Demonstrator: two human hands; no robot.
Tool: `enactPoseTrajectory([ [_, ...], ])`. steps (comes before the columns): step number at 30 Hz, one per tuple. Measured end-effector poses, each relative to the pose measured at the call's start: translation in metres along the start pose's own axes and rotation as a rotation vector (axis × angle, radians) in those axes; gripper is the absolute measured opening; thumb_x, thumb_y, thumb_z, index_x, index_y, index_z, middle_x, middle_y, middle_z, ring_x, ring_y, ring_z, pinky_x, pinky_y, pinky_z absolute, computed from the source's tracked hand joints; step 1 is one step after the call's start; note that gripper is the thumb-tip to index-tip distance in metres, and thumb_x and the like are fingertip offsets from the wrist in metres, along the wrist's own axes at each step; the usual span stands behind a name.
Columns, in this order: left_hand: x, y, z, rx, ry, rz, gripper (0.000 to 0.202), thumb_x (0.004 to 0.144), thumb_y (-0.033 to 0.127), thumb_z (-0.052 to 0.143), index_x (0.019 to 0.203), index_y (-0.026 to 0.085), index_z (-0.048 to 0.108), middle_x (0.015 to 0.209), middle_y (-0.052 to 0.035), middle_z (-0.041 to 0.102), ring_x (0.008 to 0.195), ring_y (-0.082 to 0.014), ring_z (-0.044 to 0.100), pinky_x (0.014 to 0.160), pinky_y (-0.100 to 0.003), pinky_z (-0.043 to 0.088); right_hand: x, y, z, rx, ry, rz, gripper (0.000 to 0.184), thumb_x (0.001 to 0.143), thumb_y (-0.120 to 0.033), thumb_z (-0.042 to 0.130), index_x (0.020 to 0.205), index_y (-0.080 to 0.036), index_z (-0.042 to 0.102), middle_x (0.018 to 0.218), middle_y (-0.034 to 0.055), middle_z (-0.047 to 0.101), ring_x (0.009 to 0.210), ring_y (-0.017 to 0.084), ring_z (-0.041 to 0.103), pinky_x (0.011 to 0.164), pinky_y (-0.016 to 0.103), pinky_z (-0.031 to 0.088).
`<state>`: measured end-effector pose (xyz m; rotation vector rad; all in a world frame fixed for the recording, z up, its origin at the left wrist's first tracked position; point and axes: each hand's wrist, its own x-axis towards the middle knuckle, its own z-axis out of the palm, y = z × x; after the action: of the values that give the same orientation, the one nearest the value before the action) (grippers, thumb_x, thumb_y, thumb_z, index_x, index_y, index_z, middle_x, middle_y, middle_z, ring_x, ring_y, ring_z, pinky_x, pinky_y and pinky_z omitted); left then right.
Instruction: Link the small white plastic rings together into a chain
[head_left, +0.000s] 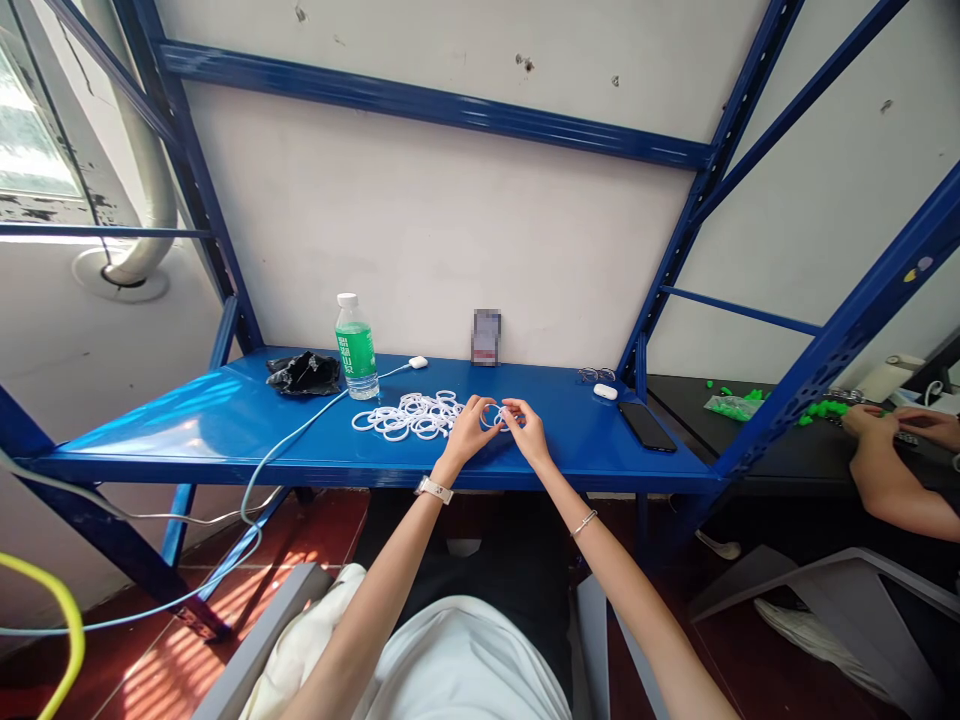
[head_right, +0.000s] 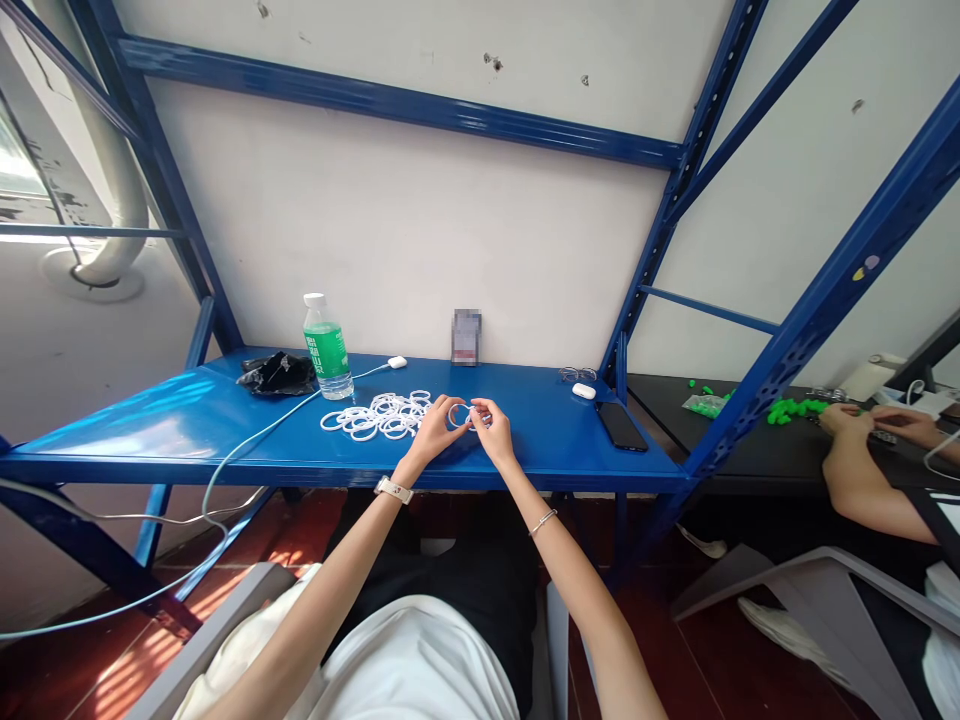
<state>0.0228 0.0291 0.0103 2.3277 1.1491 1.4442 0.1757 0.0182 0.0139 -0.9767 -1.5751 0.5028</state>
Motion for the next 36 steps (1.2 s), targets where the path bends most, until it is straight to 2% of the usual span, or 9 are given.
enactPoseTrajectory([
  [5,-0.0005,-0.0025,0.0005,-0.027,-0.026,0.003,0.029,0.084,0.032,0.061,0.111,0.021,0.055,0.089,-0.0021,0.057,0.070,-0.0138,0.055,0.062,-0.025,0.048,0.0012,0.0013,-0.0004,0.053,0.018,0.038,0.033,0.089,-0.047,0.046,0.094,-0.021,0.067,0.087,0.0057,0.070,0.081,0.020,0.065,0.069,0.031,0.053],
  [9,-0.0008,-0.0019,-0.0002,-0.050,-0.025,0.004,0.028,0.084,0.034,0.062,0.108,0.021,0.057,0.085,-0.0012,0.057,0.067,-0.0128,0.053,0.061,-0.025,0.047,0.0003,0.0004,0.0001,0.064,0.002,0.025,0.029,0.086,-0.046,0.052,0.094,-0.021,0.065,0.090,0.0053,0.068,0.083,0.019,0.064,0.067,0.030,0.054],
  [17,-0.0001,0.0012,-0.0016,-0.087,-0.025,-0.018,0.028,0.085,0.036,0.060,0.108,0.021,0.056,0.089,-0.0021,0.060,0.067,-0.0124,0.055,0.060,-0.024,0.048,-0.0010,-0.0037,-0.0004,0.016,-0.006,-0.029,0.028,0.087,-0.046,0.052,0.094,-0.022,0.064,0.094,0.0055,0.067,0.087,0.020,0.063,0.071,0.031,0.053],
  [23,-0.0002,-0.0010,-0.0008,-0.083,-0.028,-0.010,0.030,0.085,0.030,0.059,0.113,0.021,0.054,0.095,-0.0032,0.059,0.069,-0.0129,0.056,0.062,-0.025,0.049,-0.0005,-0.0037,-0.0008,-0.018,-0.001,-0.043,0.024,0.087,-0.043,0.052,0.091,-0.022,0.064,0.091,0.0052,0.068,0.085,0.020,0.064,0.073,0.032,0.052],
  [29,-0.0001,-0.0035,-0.0001,-0.061,0.021,0.042,0.030,0.084,0.017,0.055,0.114,0.022,0.051,0.096,-0.0026,0.056,0.070,-0.0118,0.056,0.062,-0.024,0.049,-0.0006,-0.0028,0.0005,-0.018,-0.032,-0.060,0.022,0.085,-0.041,0.056,0.090,-0.021,0.064,0.091,0.0053,0.068,0.080,0.019,0.063,0.069,0.030,0.051],
  [36,-0.0008,-0.0045,0.0012,-0.129,0.021,0.019,0.029,0.083,0.017,0.057,0.111,0.022,0.049,0.092,-0.0016,0.056,0.066,-0.0114,0.054,0.059,-0.023,0.048,-0.0009,-0.0022,0.0009,0.010,-0.049,-0.066,0.019,0.084,-0.037,0.058,0.091,-0.021,0.064,0.091,0.0053,0.068,0.079,0.017,0.063,0.067,0.027,0.051],
])
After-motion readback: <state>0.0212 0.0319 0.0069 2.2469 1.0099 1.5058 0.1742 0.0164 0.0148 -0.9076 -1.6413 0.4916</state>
